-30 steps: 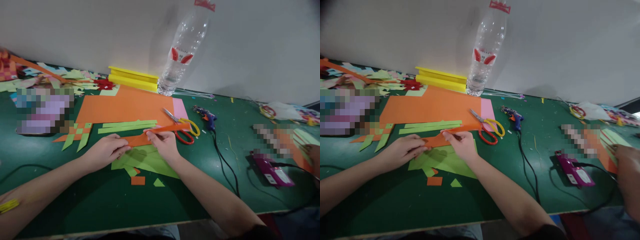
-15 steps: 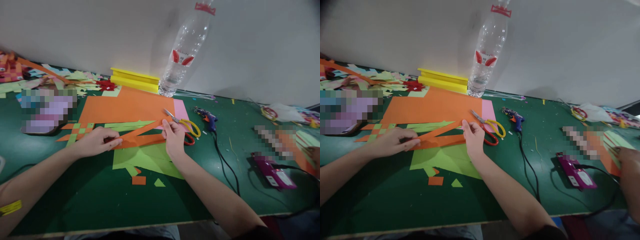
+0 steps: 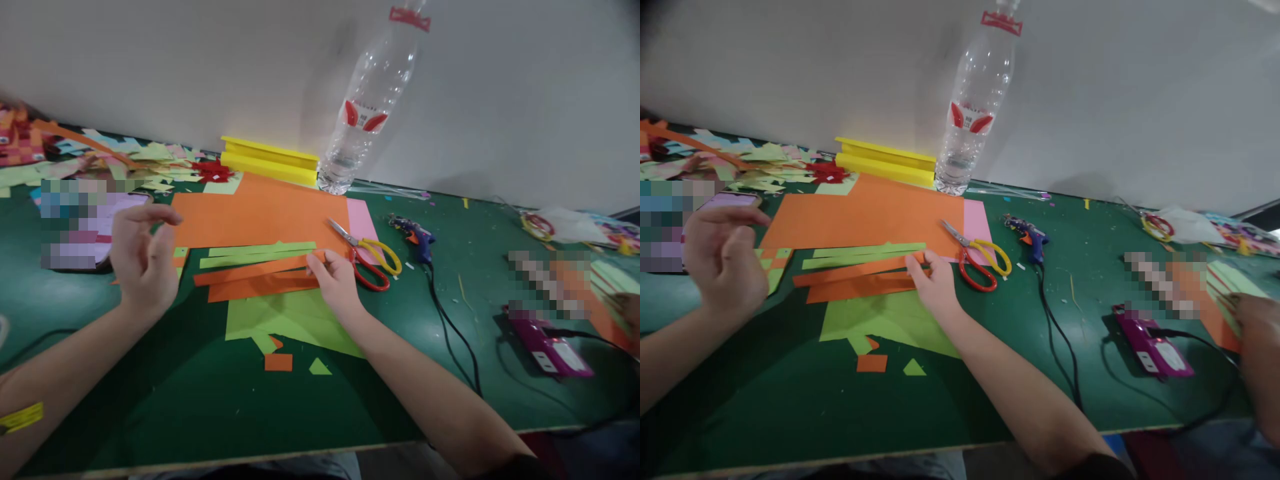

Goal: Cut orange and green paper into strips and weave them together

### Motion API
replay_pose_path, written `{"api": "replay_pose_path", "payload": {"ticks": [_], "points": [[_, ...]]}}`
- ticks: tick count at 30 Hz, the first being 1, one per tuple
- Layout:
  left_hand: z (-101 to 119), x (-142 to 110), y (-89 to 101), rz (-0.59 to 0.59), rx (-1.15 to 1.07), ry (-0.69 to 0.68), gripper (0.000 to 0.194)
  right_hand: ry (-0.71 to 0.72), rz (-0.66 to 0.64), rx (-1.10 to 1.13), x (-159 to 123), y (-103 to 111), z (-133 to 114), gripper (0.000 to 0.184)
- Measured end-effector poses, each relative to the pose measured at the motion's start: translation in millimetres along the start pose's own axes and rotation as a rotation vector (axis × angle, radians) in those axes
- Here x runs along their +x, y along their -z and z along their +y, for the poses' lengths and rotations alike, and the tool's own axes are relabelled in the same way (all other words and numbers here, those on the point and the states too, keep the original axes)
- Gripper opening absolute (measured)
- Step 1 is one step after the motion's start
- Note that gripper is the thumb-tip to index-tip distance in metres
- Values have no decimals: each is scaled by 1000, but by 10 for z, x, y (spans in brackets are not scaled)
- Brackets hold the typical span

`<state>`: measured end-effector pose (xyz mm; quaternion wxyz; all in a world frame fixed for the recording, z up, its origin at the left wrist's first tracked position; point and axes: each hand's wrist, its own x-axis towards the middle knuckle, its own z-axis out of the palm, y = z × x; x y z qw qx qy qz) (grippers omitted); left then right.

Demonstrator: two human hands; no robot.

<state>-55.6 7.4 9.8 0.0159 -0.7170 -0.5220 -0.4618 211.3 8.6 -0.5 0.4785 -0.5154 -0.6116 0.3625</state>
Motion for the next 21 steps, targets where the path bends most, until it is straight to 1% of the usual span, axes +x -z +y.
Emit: {"api": "replay_pose_path", "payload": {"ticks": [1,2,3,4,6,9,11,14,17,19,21], "points": [[47,6,12,87,17,3,28,17,-29,-51,-9,-2,-6,26],[94,8,12,75,66,-73,21,39,-50,-104,-17,-4,-10,26],[138,4,-1,-20,92,-180,17,64,-71,-154,-24,-7,-12,26],[177,-4,-26,-88,100,-273,13,85,-93,-198,-29,-9,-13,27],[236,-31,-92,-233,82,-389,15,123,-135,-260,-36,-17,-13,28],[273,-67,-173,-326,32,-474,19,177,-167,-324,-36,-31,-13,30],[261,-77,-197,-359,10,-529,16,198,-197,-362,-37,-41,-16,27],[210,-80,-208,-418,24,-566,14,202,-217,-372,-48,-51,-23,10],[153,-82,-223,-493,28,-540,19,283,-172,-406,-66,-49,-25,24],[127,-84,-240,-525,14,-506,21,388,-165,-451,-77,-47,-21,23],[114,-84,-255,-546,-2,-466,21,495,-204,-474,-89,-51,-19,19]]}}
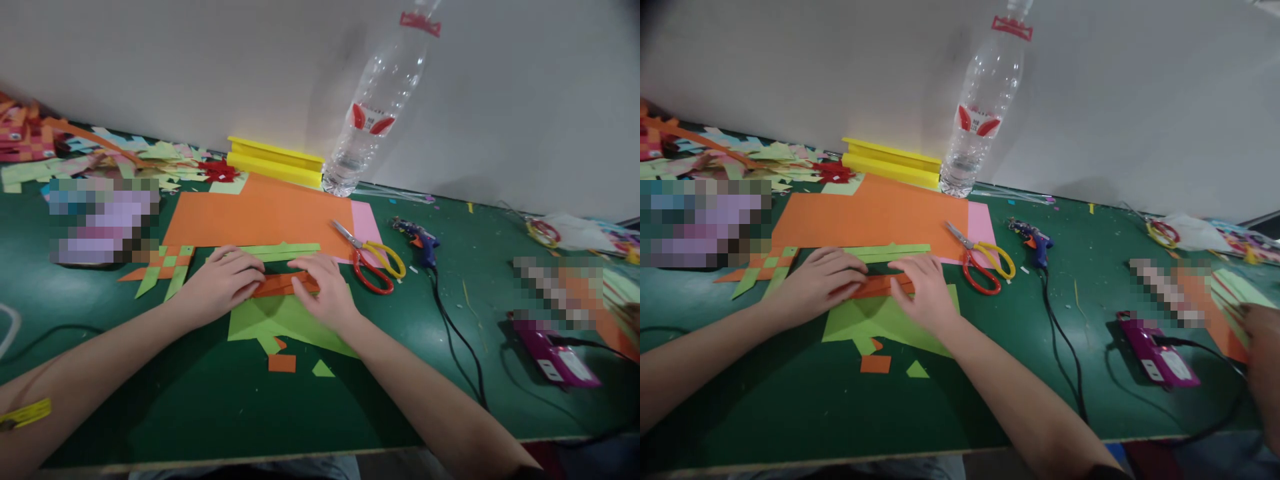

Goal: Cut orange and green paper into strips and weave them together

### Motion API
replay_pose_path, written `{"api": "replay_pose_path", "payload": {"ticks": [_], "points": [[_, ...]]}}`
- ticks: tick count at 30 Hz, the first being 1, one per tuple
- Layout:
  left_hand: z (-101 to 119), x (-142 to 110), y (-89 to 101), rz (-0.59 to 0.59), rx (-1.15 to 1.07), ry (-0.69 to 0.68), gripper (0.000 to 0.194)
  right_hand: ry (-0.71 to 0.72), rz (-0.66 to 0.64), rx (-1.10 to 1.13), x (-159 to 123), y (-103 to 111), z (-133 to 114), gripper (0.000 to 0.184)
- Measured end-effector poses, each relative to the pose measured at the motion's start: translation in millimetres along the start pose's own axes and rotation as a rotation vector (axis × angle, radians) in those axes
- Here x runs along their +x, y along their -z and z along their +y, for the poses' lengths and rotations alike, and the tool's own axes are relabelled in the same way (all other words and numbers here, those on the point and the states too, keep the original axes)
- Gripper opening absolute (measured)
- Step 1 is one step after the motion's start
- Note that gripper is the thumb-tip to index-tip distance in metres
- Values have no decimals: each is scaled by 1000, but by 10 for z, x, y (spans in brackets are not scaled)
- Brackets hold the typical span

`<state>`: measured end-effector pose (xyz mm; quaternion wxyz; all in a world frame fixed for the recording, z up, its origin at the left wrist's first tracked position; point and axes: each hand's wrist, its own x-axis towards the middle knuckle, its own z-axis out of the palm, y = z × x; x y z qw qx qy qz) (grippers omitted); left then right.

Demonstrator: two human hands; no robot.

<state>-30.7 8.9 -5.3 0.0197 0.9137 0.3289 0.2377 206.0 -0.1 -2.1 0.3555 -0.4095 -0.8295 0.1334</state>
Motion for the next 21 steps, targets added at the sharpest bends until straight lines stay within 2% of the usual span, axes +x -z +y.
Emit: {"api": "replay_pose_path", "payload": {"ticks": [5,8,14,21], "points": [[-1,18,-8,-31,-26,18,22,243,-151,9,-16,-18,-54,21],[1,21,-10,-36,-17,14,23,340,-244,-6,-19,-16,-85,21],[4,27,-10,-71,-40,31,23,392,-326,-159,-17,-15,-106,25],[18,21,-7,-98,-58,43,23,428,-288,-249,-31,-28,-146,32]]}}
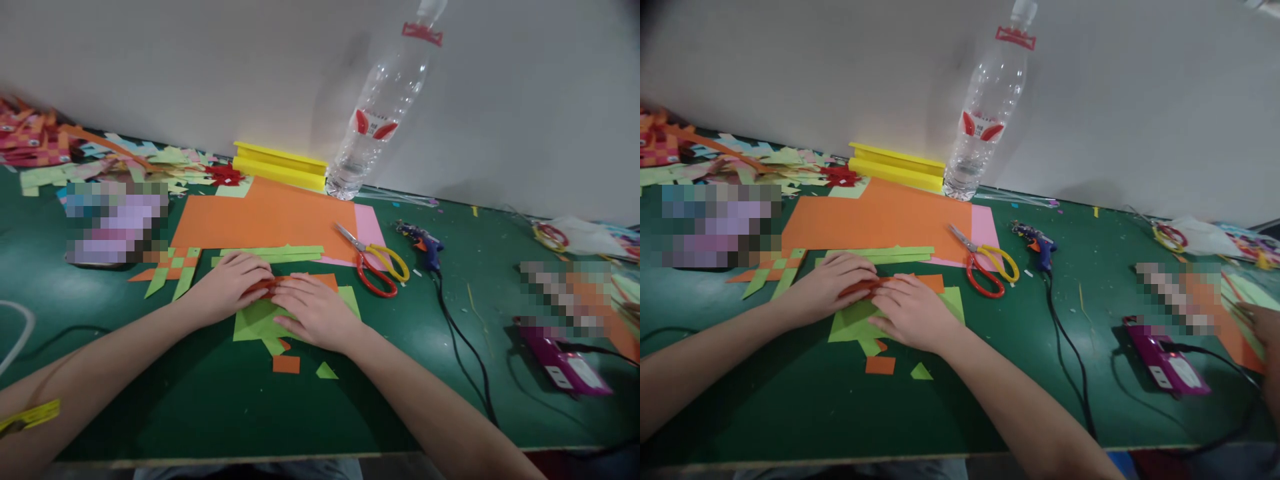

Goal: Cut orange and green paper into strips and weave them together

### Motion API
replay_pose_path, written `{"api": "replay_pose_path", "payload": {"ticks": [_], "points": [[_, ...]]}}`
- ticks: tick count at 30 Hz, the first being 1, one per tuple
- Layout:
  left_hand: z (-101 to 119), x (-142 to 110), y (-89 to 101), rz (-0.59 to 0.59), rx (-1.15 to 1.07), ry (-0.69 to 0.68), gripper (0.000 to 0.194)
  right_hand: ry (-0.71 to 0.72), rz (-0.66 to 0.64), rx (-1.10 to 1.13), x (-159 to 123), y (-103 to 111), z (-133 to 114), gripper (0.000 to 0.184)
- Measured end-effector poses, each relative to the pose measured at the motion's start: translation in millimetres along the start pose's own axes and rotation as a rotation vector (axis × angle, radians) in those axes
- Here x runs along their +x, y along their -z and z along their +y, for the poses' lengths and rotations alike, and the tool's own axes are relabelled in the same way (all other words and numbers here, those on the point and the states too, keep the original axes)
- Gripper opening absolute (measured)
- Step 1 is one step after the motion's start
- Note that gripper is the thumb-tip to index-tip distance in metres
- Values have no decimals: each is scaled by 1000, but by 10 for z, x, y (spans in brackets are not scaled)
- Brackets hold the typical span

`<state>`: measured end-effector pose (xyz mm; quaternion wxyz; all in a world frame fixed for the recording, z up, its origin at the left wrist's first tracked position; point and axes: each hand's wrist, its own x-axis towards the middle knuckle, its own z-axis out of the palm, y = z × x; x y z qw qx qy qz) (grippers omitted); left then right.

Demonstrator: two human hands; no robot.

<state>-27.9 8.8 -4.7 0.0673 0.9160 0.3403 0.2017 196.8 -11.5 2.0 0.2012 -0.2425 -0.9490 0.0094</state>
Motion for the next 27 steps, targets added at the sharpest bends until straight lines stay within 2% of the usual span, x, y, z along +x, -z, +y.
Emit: {"api": "replay_pose_path", "payload": {"ticks": [4,5,8,12,16,22,27], "points": [[1,-1,-4,-2,-21,6,23,-53,159,-19,-19,69,8,22],[-2,-2,-8,-4,-29,5,22,-70,236,-33,-28,117,14,21],[-18,-11,-21,-4,-28,7,20,-121,358,-127,-61,339,42,25],[-19,-29,-4,-24,25,13,19,-381,443,-252,-116,692,137,19],[19,-37,42,-9,77,-14,21,-571,362,-344,-280,827,391,23],[66,-18,36,26,103,-104,30,-785,150,-361,-766,588,883,34],[54,-9,13,-6,123,-132,27,-892,1,-216,-937,520,1029,42]]}}
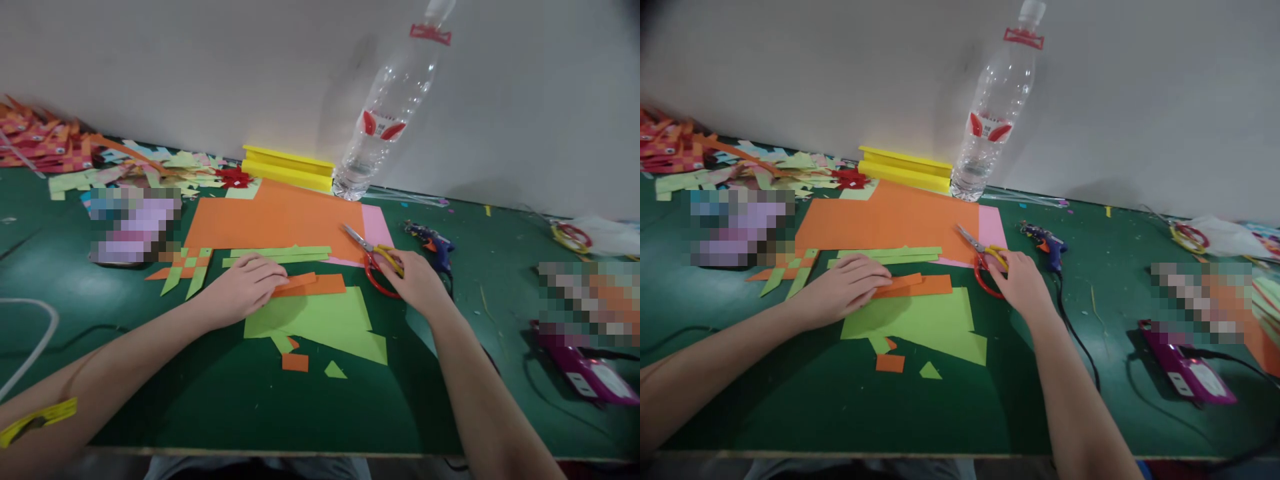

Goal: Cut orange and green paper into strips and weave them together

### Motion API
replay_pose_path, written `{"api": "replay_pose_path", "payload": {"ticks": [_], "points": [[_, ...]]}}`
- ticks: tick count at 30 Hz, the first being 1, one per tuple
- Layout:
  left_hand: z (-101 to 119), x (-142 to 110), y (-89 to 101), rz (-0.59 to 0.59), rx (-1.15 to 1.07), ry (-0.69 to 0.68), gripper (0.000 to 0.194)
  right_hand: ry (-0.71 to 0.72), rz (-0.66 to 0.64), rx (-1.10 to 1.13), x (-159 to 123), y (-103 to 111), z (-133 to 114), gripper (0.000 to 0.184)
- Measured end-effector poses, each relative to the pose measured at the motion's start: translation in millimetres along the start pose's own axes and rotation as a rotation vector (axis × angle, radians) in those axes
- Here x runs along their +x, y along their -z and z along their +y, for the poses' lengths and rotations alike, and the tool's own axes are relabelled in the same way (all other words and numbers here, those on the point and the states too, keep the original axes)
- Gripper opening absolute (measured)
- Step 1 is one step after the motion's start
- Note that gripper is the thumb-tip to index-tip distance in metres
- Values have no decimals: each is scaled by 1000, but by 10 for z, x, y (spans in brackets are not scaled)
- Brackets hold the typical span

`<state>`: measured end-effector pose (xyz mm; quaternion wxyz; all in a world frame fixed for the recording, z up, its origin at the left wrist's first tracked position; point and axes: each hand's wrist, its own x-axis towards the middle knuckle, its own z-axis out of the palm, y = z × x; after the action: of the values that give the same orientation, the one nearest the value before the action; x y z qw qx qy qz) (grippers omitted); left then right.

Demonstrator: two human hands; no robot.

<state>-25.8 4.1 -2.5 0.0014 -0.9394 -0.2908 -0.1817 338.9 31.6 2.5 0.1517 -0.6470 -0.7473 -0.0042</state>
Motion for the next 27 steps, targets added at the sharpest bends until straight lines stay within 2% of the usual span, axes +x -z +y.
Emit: {"api": "replay_pose_path", "payload": {"ticks": [9,16,21,27], "points": [[-33,-3,-32,-10,-28,-7,23,53,-18,27,23,-58,60,48],[-64,-2,-13,-17,12,-25,22,4,-8,73,3,3,-49,46],[-70,1,10,42,52,-21,22,-79,37,121,-32,81,-133,46],[-66,1,-11,46,86,-3,25,46,82,206,-33,173,-176,41]]}}
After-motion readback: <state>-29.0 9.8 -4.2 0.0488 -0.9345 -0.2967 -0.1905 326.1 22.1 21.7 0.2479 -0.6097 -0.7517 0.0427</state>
